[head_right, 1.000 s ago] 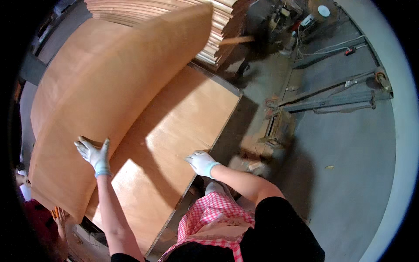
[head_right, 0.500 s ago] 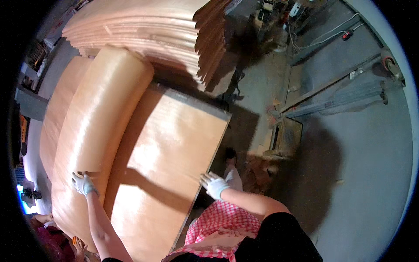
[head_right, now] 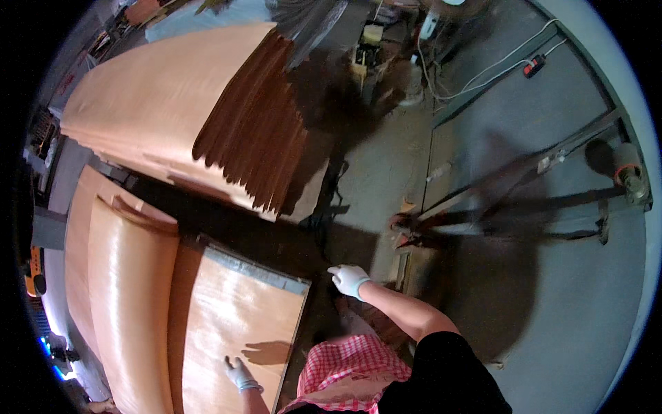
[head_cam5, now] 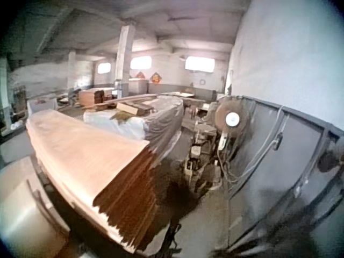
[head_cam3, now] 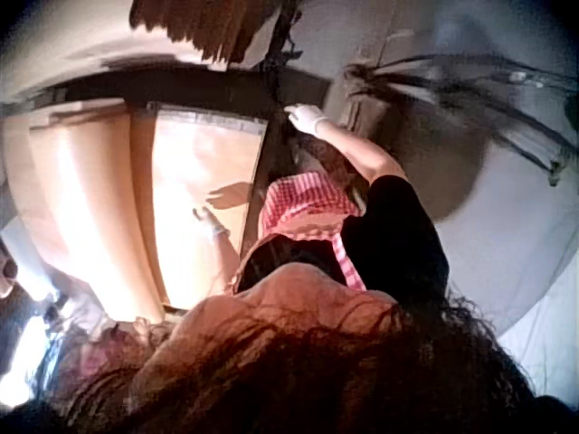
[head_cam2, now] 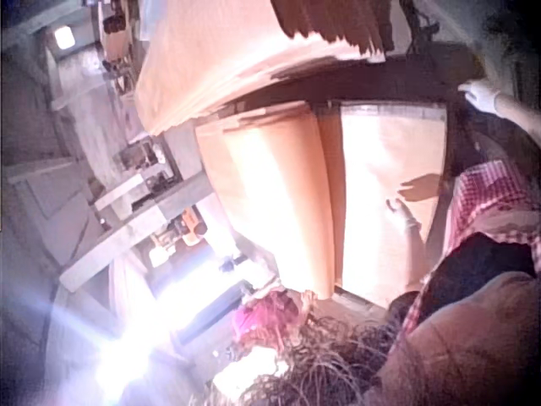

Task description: The person sits on the floor and peels thin layers of wood veneer from large curved wooden sheets. They use a small tool to lift the edges and pull the veneer off by hand, stacking the peeled sheets and discarding the loose layers. Another person assists by smoothing the sheets.

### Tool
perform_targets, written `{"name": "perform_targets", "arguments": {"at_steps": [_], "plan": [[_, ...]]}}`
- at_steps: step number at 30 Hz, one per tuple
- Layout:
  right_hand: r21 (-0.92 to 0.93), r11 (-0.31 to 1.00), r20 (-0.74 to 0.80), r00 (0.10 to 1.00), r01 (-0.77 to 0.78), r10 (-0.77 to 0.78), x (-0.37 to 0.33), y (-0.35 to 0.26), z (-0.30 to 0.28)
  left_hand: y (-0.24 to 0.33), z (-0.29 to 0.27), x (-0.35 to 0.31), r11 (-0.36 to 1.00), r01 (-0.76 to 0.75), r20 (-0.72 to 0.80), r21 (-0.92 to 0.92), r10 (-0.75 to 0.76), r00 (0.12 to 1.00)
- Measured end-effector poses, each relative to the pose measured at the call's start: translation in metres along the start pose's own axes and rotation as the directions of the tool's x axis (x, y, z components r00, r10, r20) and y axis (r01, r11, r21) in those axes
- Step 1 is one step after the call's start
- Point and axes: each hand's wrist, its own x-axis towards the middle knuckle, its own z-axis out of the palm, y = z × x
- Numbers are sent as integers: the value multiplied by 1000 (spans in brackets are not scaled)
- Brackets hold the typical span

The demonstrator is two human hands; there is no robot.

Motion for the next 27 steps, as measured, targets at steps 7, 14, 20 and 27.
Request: {"name": "perform_targets", "arguments": {"at_steps": [7,14,20,27], "plan": [[373,900,-219,921,-225,321,22,134,-94,196,109,-57,903,-410,223,-131,429,875],[436,869,-337,853,-233,398,136,208,-225,314,184,-47,886,-231,295,-402,364,884],[586,810,-567,719,8,402,331,323,-367,434,278,-68,900,77,336,-429,80,938],[986,160,-129,792,40,597,491,325,-467,534,372,-134,887,167,557,-430,115,822]]}}
